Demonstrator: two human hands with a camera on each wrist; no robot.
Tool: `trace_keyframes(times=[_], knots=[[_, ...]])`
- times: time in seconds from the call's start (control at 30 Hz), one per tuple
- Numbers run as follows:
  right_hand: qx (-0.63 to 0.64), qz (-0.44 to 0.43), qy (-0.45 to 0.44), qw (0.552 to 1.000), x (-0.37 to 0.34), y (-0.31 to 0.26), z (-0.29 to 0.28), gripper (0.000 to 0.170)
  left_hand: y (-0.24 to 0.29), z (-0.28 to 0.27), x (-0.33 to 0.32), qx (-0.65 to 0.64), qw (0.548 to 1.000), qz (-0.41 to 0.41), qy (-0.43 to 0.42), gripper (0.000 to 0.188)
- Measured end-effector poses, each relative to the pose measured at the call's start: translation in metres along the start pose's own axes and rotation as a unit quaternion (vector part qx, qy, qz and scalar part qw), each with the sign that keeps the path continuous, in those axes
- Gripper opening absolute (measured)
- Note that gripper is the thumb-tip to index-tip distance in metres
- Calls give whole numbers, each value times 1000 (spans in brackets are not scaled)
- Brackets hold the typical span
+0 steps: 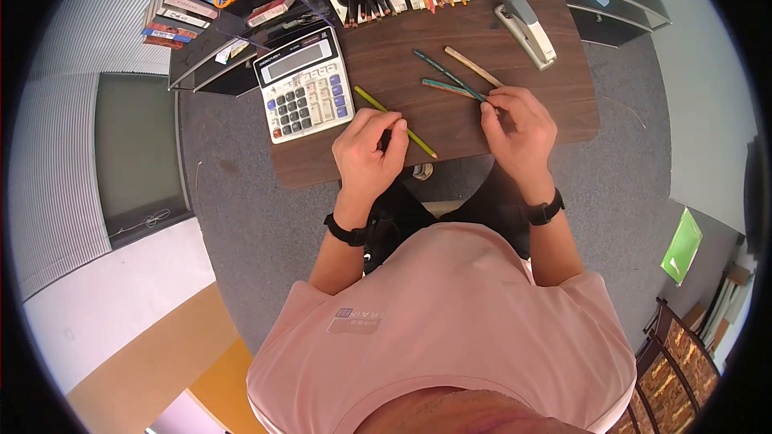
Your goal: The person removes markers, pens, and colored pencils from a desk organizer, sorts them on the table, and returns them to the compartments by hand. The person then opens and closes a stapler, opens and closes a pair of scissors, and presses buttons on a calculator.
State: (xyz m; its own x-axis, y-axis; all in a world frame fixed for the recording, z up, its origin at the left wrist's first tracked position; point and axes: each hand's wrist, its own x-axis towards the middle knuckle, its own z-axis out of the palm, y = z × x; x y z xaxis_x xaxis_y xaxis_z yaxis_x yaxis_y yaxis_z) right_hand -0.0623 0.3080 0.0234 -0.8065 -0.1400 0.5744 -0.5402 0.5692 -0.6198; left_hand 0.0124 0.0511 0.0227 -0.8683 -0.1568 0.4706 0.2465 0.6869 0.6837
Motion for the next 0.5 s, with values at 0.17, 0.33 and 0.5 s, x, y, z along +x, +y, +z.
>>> trace_keyframes(times=[0.17, 0.33, 0.5], knots=[[0, -7, 5, 1000, 1, 0, 1, 12, 0, 0, 0, 1, 1000, 1, -2, 11], [0, -15, 7, 1000, 1, 2, 1, 12, 0, -1, 1, -3, 1000, -4, -6, 11], [-3, -11, 2, 1000, 2, 1, 0, 13, 2, -1, 2, -9, 1000, -5, -7, 11]])
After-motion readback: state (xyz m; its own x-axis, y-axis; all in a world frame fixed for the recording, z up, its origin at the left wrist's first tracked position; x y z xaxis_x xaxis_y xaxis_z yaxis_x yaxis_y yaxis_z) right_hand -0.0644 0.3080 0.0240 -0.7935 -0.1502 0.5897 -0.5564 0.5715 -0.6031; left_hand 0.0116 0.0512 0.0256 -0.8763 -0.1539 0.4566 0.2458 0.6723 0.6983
